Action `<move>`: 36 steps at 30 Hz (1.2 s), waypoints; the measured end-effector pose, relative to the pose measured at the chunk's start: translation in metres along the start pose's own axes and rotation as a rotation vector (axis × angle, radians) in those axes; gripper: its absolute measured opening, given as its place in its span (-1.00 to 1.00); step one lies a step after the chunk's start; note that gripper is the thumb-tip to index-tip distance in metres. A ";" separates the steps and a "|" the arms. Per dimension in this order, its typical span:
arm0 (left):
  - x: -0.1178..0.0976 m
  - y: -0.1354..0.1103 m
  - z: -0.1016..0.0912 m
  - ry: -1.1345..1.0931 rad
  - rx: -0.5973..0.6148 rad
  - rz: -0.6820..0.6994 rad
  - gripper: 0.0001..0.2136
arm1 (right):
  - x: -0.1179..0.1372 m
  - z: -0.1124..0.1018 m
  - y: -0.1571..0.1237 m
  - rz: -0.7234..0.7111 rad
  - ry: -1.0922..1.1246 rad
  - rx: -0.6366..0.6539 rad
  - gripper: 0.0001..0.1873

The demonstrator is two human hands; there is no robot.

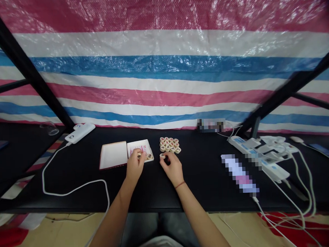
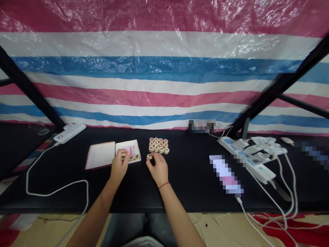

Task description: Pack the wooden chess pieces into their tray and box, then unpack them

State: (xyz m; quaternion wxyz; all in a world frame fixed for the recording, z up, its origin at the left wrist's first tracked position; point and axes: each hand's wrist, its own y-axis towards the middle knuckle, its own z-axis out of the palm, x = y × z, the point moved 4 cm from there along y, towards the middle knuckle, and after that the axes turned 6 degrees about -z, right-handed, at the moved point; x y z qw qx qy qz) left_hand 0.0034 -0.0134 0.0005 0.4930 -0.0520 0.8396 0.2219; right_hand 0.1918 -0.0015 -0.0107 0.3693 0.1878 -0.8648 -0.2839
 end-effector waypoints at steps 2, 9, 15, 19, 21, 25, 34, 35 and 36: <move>0.002 0.003 -0.003 0.003 -0.036 -0.010 -0.83 | -0.014 0.005 -0.002 0.040 -0.076 0.044 -0.87; 0.003 0.002 0.001 0.024 -0.043 -0.004 -0.84 | -0.021 0.011 -0.003 0.053 -0.116 0.092 -0.90; 0.002 0.002 0.002 0.023 0.002 -0.021 -0.82 | -0.018 0.009 -0.002 0.042 -0.125 0.084 -0.89; 0.002 0.004 0.003 0.043 0.017 0.006 -0.82 | -0.019 0.009 -0.001 0.041 -0.122 0.089 -0.87; 0.004 0.004 0.004 0.059 0.013 -0.011 -0.85 | -0.019 0.009 -0.001 0.046 -0.118 0.099 -0.87; 0.004 0.001 0.004 0.057 0.021 0.001 -0.88 | -0.019 0.009 -0.001 0.052 -0.114 0.110 -0.88; -0.007 -0.001 0.007 0.167 0.011 0.237 -0.87 | -0.019 0.009 0.001 0.068 -0.082 0.084 -0.85; -0.007 -0.001 0.007 0.175 0.008 0.252 -0.85 | -0.019 0.008 0.001 0.068 -0.079 0.084 -0.85; -0.007 -0.001 0.008 0.180 0.012 0.258 -0.83 | -0.018 0.008 0.001 0.066 -0.077 0.084 -0.85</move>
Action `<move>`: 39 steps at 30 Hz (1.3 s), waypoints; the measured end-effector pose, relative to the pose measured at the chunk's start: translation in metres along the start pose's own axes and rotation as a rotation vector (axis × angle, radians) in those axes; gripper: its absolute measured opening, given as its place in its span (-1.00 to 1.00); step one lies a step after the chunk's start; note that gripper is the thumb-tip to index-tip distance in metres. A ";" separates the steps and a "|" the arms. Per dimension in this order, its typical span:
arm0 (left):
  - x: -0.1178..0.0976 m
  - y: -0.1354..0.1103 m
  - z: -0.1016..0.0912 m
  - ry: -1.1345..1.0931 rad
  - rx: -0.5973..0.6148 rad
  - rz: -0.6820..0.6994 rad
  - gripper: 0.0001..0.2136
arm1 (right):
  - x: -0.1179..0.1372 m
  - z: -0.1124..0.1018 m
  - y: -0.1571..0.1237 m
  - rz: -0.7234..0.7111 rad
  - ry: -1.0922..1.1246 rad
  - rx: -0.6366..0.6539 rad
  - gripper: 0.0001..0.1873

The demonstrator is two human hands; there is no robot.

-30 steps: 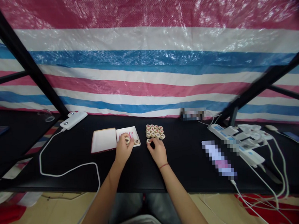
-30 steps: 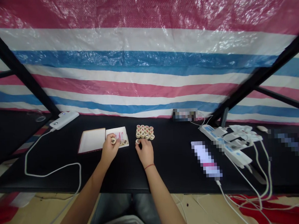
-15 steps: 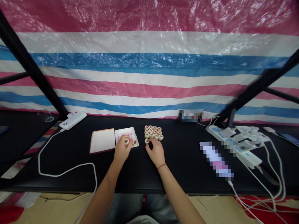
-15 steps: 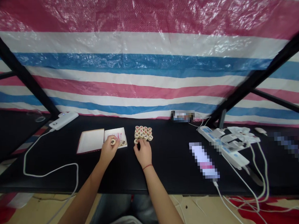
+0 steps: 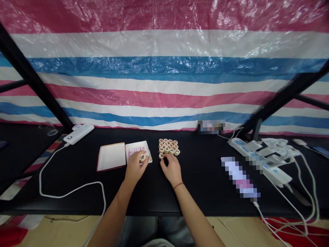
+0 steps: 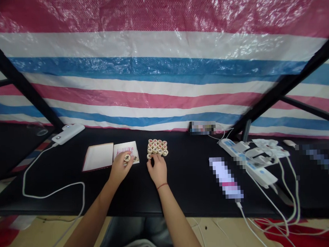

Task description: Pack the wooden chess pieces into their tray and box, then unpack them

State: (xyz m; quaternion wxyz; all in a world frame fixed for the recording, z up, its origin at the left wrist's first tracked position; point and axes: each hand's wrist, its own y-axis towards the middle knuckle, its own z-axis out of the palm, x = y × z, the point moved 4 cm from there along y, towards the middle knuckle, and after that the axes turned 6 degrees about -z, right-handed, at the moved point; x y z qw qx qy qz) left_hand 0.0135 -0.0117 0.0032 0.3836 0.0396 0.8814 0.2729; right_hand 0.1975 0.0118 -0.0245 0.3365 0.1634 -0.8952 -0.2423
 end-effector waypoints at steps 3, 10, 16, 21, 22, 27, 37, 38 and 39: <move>0.001 -0.001 0.002 0.024 0.036 -0.004 -0.77 | 0.001 0.000 0.000 -0.006 0.001 -0.002 -0.85; 0.002 -0.003 0.005 0.058 0.063 0.017 -0.75 | -0.003 0.001 0.001 0.038 0.032 -0.004 -0.84; -0.004 -0.005 0.007 0.100 0.046 0.102 -0.71 | 0.012 -0.008 0.004 -0.009 0.104 -0.087 -0.87; -0.012 -0.014 0.017 0.222 0.160 0.192 -0.66 | 0.043 -0.007 0.001 -0.198 0.298 -0.001 -0.81; -0.013 -0.015 0.018 0.224 0.173 0.198 -0.65 | 0.047 -0.007 0.000 -0.212 0.328 0.012 -0.82; -0.015 -0.015 0.019 0.221 0.188 0.201 -0.63 | 0.048 -0.009 0.002 -0.206 0.374 -0.015 -0.84; 0.006 -0.001 -0.013 0.248 -0.118 -0.015 -0.82 | 0.003 -0.007 0.003 0.095 0.142 -0.181 -0.79; 0.009 0.000 -0.015 0.241 -0.127 -0.030 -0.85 | 0.002 -0.005 0.002 0.095 0.123 -0.172 -0.81; 0.011 0.000 -0.016 0.240 -0.136 -0.041 -0.87 | 0.001 -0.003 0.002 0.093 0.108 -0.160 -0.84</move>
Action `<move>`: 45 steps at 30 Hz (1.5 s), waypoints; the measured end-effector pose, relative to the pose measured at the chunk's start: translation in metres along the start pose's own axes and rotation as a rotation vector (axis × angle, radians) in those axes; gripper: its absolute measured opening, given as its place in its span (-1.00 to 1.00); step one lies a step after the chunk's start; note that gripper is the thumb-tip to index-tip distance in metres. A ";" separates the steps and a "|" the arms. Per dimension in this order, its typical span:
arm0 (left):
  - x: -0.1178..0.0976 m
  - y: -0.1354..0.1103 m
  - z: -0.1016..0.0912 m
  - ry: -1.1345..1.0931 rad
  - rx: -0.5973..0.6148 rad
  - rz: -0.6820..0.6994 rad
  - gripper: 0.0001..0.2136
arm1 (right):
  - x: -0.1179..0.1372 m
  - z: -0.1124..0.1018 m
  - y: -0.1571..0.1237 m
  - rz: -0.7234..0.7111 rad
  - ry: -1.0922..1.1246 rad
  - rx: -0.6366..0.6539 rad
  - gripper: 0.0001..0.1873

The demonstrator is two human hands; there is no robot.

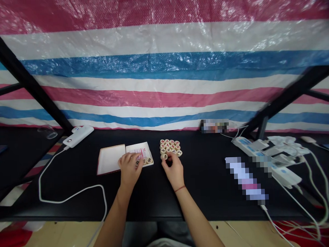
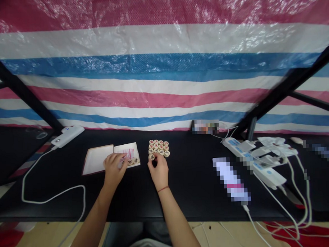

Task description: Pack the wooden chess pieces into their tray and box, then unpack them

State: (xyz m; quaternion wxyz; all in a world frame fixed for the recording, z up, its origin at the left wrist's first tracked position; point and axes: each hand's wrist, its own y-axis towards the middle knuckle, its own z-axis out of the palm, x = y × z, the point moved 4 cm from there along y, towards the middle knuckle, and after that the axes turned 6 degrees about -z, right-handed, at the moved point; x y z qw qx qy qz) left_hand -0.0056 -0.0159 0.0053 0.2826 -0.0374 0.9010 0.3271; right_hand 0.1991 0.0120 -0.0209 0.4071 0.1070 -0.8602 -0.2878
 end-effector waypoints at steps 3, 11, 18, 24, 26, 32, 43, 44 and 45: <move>0.003 0.000 0.001 0.020 -0.014 -0.011 -0.87 | -0.002 0.005 -0.001 -0.030 -0.030 0.037 -0.89; 0.005 -0.001 0.001 0.097 -0.066 0.047 -0.88 | -0.005 0.009 -0.001 -0.045 -0.048 0.067 -0.86; 0.002 0.001 -0.002 0.067 -0.093 0.149 -0.88 | -0.008 0.011 -0.001 -0.043 -0.054 0.080 -0.86; 0.007 0.003 0.000 0.065 -0.075 0.112 -0.87 | -0.010 0.011 -0.004 -0.057 -0.052 0.097 -0.83; 0.008 0.004 0.000 0.064 -0.064 0.094 -0.86 | -0.009 0.010 -0.004 -0.046 -0.046 0.096 -0.83; 0.007 0.006 0.003 0.050 -0.012 0.083 -0.85 | -0.007 0.008 -0.003 -0.019 -0.024 0.103 -0.83; 0.009 0.006 0.000 0.057 0.000 0.078 -0.86 | -0.006 0.009 -0.001 0.008 -0.044 0.128 -0.84; 0.009 0.006 -0.001 0.056 0.005 0.077 -0.85 | -0.006 0.009 -0.001 0.009 -0.042 0.131 -0.83; 0.009 0.006 -0.002 0.055 0.006 0.077 -0.84 | -0.006 0.009 -0.001 0.007 -0.038 0.134 -0.83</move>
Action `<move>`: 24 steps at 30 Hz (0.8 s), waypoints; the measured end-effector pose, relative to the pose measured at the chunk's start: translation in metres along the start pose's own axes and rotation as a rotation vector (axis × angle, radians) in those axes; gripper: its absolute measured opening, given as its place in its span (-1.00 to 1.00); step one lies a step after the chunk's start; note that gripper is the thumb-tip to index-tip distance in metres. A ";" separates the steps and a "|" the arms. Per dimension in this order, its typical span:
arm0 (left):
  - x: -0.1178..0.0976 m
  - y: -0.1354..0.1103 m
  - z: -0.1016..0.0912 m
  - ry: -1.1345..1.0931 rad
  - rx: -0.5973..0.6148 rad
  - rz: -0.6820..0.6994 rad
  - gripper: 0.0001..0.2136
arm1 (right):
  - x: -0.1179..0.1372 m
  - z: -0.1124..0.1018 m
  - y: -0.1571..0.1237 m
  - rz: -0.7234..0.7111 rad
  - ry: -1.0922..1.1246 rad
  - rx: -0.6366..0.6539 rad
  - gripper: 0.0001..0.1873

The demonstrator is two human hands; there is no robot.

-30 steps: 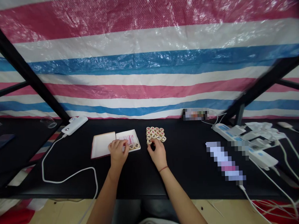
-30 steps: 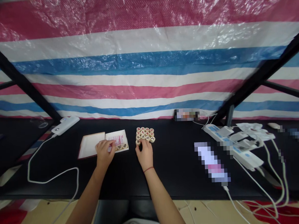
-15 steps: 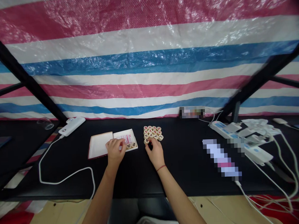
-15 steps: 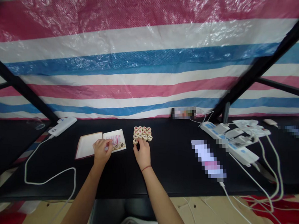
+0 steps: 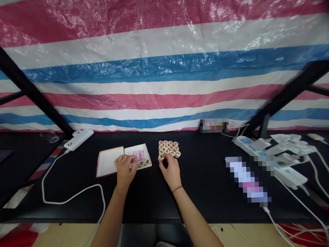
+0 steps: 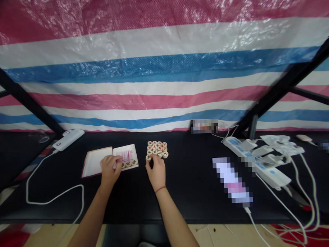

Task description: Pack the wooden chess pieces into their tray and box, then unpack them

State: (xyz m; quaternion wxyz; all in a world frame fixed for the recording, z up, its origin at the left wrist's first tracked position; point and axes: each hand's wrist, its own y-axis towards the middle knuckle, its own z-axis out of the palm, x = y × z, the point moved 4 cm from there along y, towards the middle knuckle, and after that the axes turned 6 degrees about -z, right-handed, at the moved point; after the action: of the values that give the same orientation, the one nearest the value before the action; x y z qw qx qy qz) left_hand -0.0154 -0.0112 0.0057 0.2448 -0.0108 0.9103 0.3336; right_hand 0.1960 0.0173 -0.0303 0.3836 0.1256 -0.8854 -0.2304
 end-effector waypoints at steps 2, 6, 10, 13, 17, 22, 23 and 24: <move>-0.001 0.000 -0.002 -0.001 -0.004 0.001 -0.82 | 0.000 0.000 0.000 -0.006 0.004 0.001 -0.82; 0.001 0.000 -0.002 0.001 -0.015 -0.017 -0.83 | 0.001 0.001 0.000 -0.020 -0.024 0.009 -0.82; 0.002 0.000 0.000 -0.002 0.015 -0.025 -0.83 | 0.001 0.001 0.000 -0.024 -0.045 0.011 -0.83; 0.004 -0.001 -0.001 0.016 0.021 -0.050 -0.78 | 0.003 0.001 0.001 -0.042 -0.037 0.001 -0.82; 0.006 -0.002 -0.002 0.101 -0.009 -0.109 -0.73 | 0.004 0.000 0.002 -0.032 -0.025 -0.005 -0.80; -0.003 -0.006 0.003 0.205 0.047 -0.075 -0.85 | 0.014 -0.008 0.002 -0.036 -0.022 -0.096 -0.83; -0.005 -0.007 0.004 0.224 0.053 -0.065 -0.87 | 0.018 -0.010 0.002 -0.059 -0.008 -0.106 -0.84; -0.008 -0.008 0.004 0.243 0.060 -0.054 -0.89 | 0.024 -0.010 0.001 -0.088 0.015 -0.103 -0.85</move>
State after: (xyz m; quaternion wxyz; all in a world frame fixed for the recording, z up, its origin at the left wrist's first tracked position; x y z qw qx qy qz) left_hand -0.0048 -0.0161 0.0015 0.1419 -0.0685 0.9422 0.2956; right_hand 0.1877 0.0053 -0.0092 0.3856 0.1461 -0.8631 -0.2915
